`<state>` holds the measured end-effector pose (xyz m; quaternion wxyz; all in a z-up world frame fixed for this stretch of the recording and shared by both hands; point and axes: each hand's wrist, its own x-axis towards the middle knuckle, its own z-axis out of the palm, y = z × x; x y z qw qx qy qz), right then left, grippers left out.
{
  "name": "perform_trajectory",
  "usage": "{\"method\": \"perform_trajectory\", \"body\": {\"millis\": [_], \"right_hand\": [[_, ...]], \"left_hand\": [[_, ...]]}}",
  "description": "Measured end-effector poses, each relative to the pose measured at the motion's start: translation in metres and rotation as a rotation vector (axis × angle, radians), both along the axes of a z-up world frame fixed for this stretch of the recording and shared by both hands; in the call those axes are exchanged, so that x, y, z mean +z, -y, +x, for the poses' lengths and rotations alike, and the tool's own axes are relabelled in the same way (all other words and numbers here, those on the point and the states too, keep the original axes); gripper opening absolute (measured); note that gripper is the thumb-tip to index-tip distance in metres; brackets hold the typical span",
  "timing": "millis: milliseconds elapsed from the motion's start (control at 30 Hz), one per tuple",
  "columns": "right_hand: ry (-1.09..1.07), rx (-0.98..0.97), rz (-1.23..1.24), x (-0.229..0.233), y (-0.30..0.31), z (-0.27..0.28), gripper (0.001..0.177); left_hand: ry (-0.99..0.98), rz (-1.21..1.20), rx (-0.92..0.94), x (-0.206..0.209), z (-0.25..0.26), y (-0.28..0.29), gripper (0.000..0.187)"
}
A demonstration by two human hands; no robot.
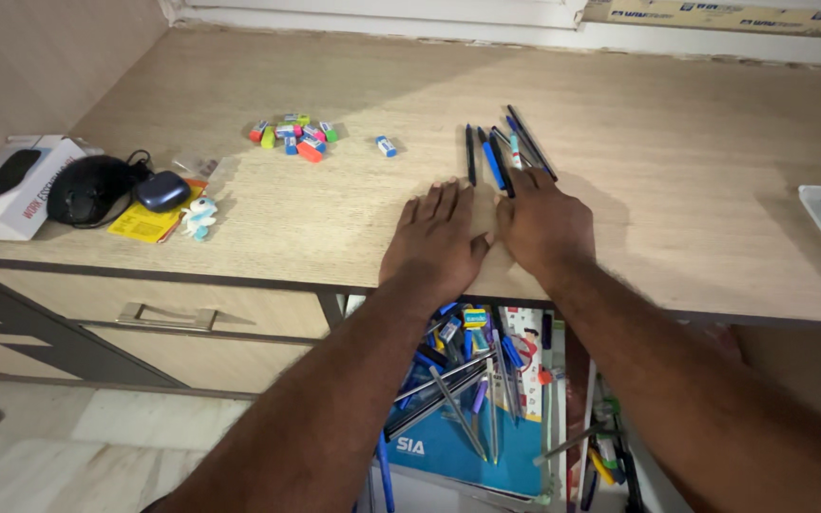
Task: The person organizes stationery items on a desk. They repeatedly reach into an open drawer to retrieve pens and pencils, placing them in a neat pile on the desk surface. The person also handles a small pile of colorful erasers, moving them slightly on the desk.
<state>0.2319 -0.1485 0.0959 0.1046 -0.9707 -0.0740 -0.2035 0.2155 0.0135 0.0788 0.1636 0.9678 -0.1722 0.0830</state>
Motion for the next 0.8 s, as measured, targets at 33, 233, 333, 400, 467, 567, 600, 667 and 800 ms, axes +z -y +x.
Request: {"method": "perform_trajectory", "body": {"millis": [33, 233, 333, 400, 467, 567, 600, 667, 800], "right_hand": [[0.003, -0.004, -0.011, 0.001, 0.000, 0.001, 0.042], [0.025, 0.028, -0.022, 0.001, 0.000, -0.003, 0.039], [-0.023, 0.019, 0.000, 0.002, 0.001, -0.007, 0.040], [-0.015, 0.044, 0.030, -0.002, 0.002, -0.008, 0.041], [0.095, 0.113, 0.030, -0.010, 0.006, -0.010, 0.045], [0.202, 0.180, -0.020, -0.022, 0.009, -0.012, 0.051], [0.228, 0.196, -0.045, -0.023, 0.011, -0.015, 0.053], [0.179, 0.169, -0.042, -0.026, 0.013, -0.027, 0.053], [0.148, 0.145, -0.014, -0.025, 0.009, -0.058, 0.043]], "left_hand": [[-0.013, -0.004, 0.000, 0.001, 0.000, 0.000, 0.074], [0.031, 0.030, -0.013, -0.001, 0.001, -0.001, 0.071], [0.039, 0.011, -0.025, -0.005, 0.001, -0.002, 0.071], [0.046, -0.011, -0.032, -0.005, 0.002, -0.004, 0.071], [0.056, -0.037, -0.040, -0.006, 0.000, -0.005, 0.071], [0.028, -0.036, -0.042, -0.004, -0.003, -0.004, 0.073], [0.026, -0.010, -0.034, -0.004, -0.005, -0.004, 0.074], [0.019, 0.041, -0.018, -0.005, -0.010, -0.003, 0.074], [0.092, 0.074, -0.022, -0.012, -0.027, -0.008, 0.068]]}}
